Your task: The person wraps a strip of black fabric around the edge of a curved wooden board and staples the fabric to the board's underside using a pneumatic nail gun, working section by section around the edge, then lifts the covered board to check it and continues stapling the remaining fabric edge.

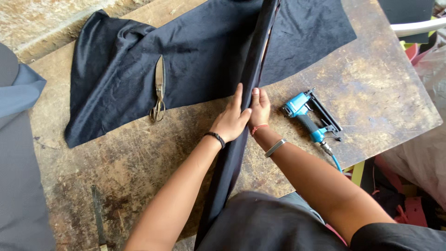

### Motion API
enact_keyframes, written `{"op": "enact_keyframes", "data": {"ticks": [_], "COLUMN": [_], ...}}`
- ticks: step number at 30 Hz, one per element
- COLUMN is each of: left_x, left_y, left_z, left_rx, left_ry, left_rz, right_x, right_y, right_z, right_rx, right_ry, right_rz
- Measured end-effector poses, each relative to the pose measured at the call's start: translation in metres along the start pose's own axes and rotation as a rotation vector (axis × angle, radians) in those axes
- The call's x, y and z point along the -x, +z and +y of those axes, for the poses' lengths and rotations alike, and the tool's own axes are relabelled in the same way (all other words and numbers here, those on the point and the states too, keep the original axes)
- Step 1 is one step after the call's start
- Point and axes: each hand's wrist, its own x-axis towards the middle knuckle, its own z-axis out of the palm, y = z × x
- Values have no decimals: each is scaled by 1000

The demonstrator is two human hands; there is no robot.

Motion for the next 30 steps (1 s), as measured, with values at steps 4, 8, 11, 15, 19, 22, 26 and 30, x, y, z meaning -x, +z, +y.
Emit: {"op": "enact_keyframes", "data": {"ticks": [4,8,11,15,19,22,26,30], "left_x": [5,1,2,1,1,2,0,-2], "left_y": [-3,-12,-19,-24,-26,-27,-27,-20], "left_z": [20,29,27,25,27,27,25,24], "left_rx": [-288,-325,-327,-314,-321,-327,-366,-397], "left_ry": [-218,-127,-187,-226,-253,-261,-263,-254], "left_rz": [-107,-56,-81,-89,-78,-86,-68,-47], "right_x": [0,-4,-8,-16,-35,-49,-48,-50], "right_y": [-22,-100,-164,-193,-188,-174,-142,-103], "right_z": [-10,-38,-40,-11,-5,-28,-63,-82], "right_rx": [53,967,1409,1358,1190,917,353,122], "right_ry": [137,234,-107,122,144,308,442,335], "right_rz": [-132,-223,-118,-199,-102,-119,-262,-351]}}
